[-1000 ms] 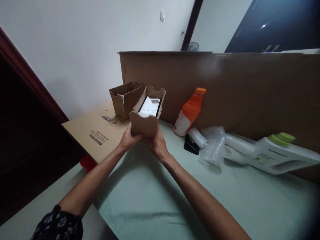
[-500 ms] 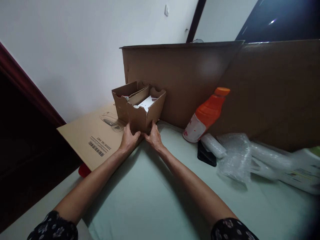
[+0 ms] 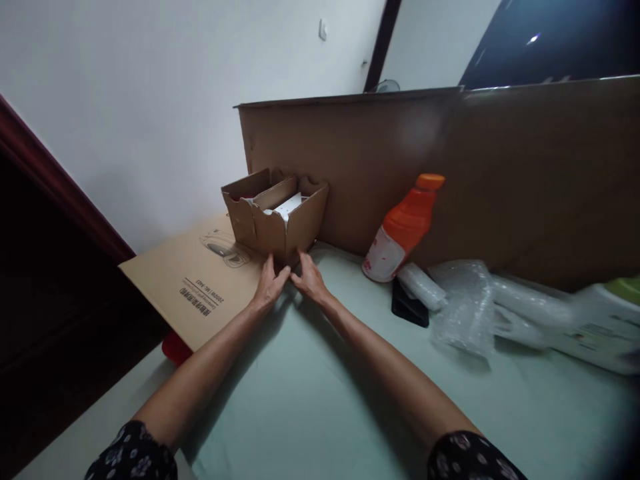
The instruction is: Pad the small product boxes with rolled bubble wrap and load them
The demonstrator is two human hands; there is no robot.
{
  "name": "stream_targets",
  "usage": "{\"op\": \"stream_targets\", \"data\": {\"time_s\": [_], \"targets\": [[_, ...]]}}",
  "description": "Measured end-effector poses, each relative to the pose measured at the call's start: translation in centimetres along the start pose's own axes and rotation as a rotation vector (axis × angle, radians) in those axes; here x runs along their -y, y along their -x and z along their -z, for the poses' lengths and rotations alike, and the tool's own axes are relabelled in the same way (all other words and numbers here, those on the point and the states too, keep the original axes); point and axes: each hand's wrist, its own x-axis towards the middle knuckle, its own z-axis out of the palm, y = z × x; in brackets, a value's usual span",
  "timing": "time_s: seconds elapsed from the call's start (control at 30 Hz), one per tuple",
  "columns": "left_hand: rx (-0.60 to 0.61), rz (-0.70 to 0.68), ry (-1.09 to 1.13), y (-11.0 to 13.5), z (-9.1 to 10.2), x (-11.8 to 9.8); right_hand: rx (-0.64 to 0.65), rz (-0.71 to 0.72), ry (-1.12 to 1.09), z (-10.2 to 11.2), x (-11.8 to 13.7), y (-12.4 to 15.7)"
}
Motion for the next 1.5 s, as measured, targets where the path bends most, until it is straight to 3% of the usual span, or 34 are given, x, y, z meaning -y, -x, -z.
{"op": "stream_targets", "data": {"time_s": [0.1,0.2,0.33,0.43,0.5,0.6,0.73,0.83,0.9,0.97,1.07,1.2,1.3,1.4,1.5], "targets": [[0.072,0.030,-0.061,3.9,-1.0,-0.7,0.086,0.021,0.050,1.9,0.0,6.2],[0.255,-0.026,-0.198,10.2,-3.1,-1.1,0.137,-0.012,0.125,5.2,0.5,14.4],[0.526,-0.306,-0.485,19.6,-6.3,-1.0,0.188,-0.075,0.229,10.1,2.1,25.8],[0.598,-0.528,-0.550,24.8,-8.5,-1.3,0.242,-0.080,0.251,14.0,2.3,33.3],[0.642,-0.659,-0.563,27.3,-9.6,-1.9,0.169,-0.137,0.306,17.2,1.6,38.0],[0.687,-0.830,-0.566,29.8,-10.4,-2.6,-0.116,-0.324,0.498,24.4,-0.7,44.5],[0.657,-0.958,-0.570,30.5,-10.5,-2.6,-0.509,-0.510,0.694,38.2,-4.8,51.3],[0.632,-0.961,-0.582,30.3,-10.2,-2.7,-0.759,-0.542,0.802,48.0,-7.3,54.5],[0.630,-0.935,-0.595,30.3,-10.1,-3.1,-0.842,-0.522,0.820,52.5,-8.7,55.6],[0.643,-0.906,-0.605,30.6,-10.0,-3.6,-0.857,-0.481,0.800,55.1,-10.0,55.9],[0.653,-0.857,-0.604,30.8,-9.8,-4.3,-0.810,-0.397,0.760,56.0,-11.6,55.4],[0.635,-0.743,-0.555,30.8,-9.5,-4.9,-0.703,-0.296,0.738,52.9,-10.4,53.9],[0.572,-0.627,-0.476,31.1,-9.8,-5.5,-0.505,-0.207,0.771,47.6,-5.7,51.7],[0.531,-0.571,-0.339,32.6,-10.6,-6.3,-0.233,-0.058,0.730,41.1,1.2,48.9],[0.542,-0.489,-0.215,34.8,-11.2,-7.1,-0.134,0.039,0.626,36.6,7.1,47.6]]}}
